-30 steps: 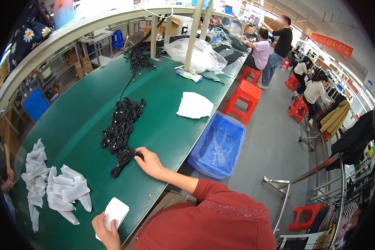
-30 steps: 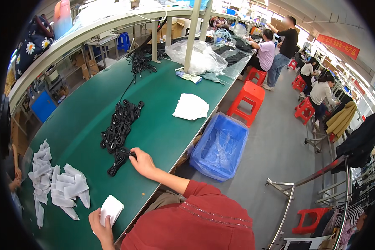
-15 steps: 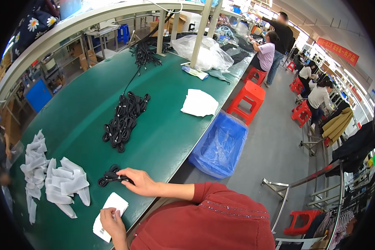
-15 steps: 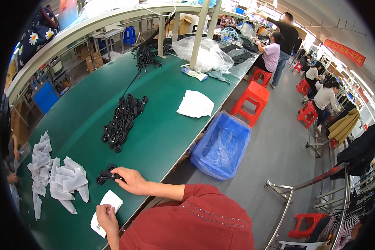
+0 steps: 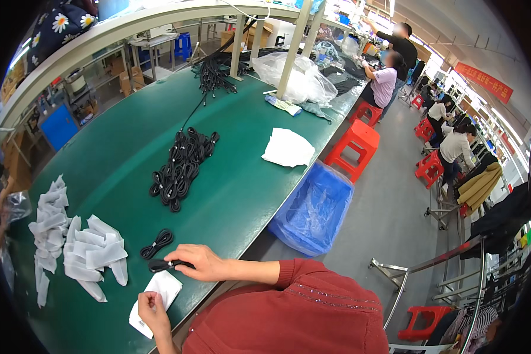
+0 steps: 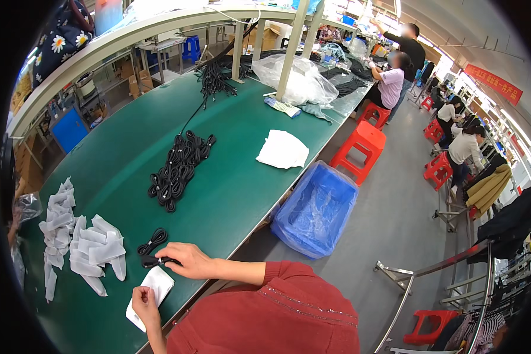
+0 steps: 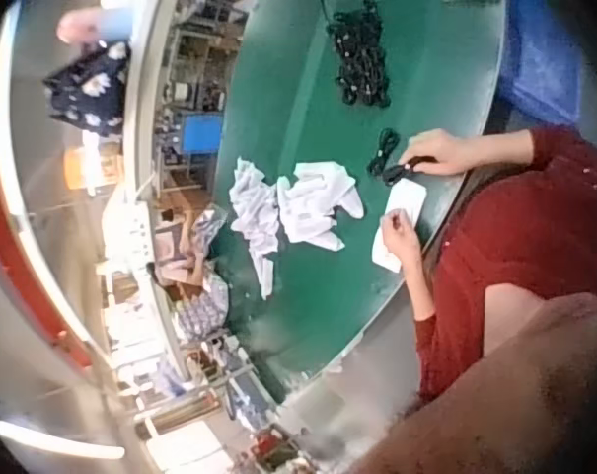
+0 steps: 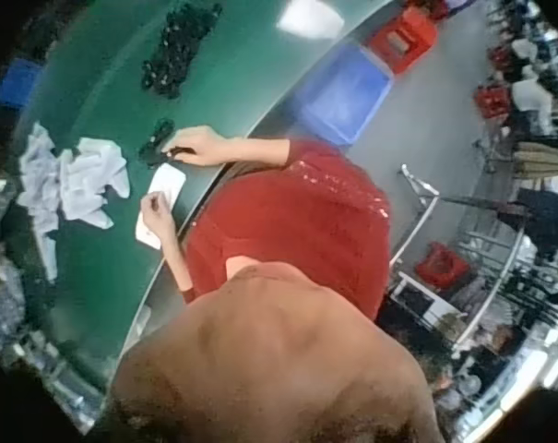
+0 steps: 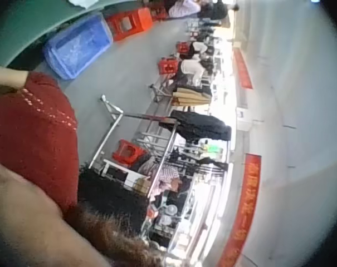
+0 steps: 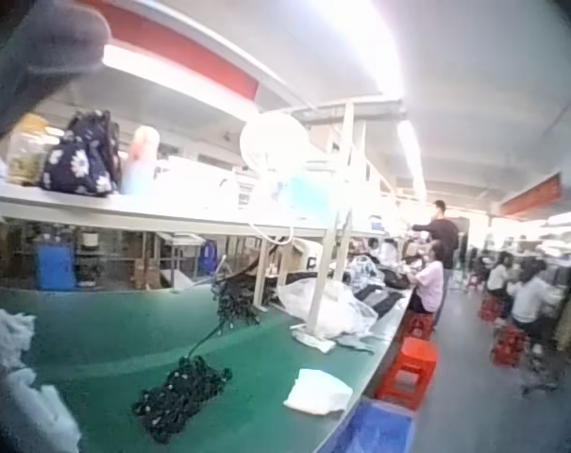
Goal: The person repeatedly picks up black cables from a pile on a green workbench, places each cable into a white paper sleeve, and sets the packaged unit aside. The process is continuous and repetitive, with the person handling one cable at a time.
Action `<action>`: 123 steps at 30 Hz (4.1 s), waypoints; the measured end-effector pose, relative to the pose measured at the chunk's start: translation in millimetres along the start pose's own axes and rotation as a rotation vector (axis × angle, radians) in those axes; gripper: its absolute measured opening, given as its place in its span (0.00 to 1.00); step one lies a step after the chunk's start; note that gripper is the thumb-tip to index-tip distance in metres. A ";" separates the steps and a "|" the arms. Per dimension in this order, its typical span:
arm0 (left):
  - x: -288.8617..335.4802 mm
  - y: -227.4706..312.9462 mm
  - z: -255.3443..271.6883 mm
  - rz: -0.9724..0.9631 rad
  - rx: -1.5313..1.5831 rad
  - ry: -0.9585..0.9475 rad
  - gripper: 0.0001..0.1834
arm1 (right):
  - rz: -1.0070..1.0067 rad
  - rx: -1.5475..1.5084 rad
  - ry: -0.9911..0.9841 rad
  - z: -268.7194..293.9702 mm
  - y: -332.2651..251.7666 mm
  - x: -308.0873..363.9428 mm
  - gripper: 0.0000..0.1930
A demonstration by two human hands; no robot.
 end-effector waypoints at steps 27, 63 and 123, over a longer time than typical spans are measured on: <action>2.6 16.4 7.7 0.050 0.135 0.042 0.04 | 0.010 0.050 -0.293 -23.9 -10.5 -2.3 0.16; -72.0 67.9 12.4 0.139 1.065 -0.122 0.08 | -0.159 -0.695 -0.104 -49.1 -12.9 -61.8 0.23; -1.3 48.9 -6.0 -0.254 -0.296 -0.004 0.09 | -0.255 0.075 -0.328 -28.6 45.4 -16.4 0.11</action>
Point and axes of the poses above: each hand's wrist, its own x-axis away from the middle knuckle, its own z-axis out of the back of the hand, y = z × x, the point moved 9 cm from there along -x, towards the middle knuckle, and after that the axes turned 1 degree about x, right-handed, at the moved point
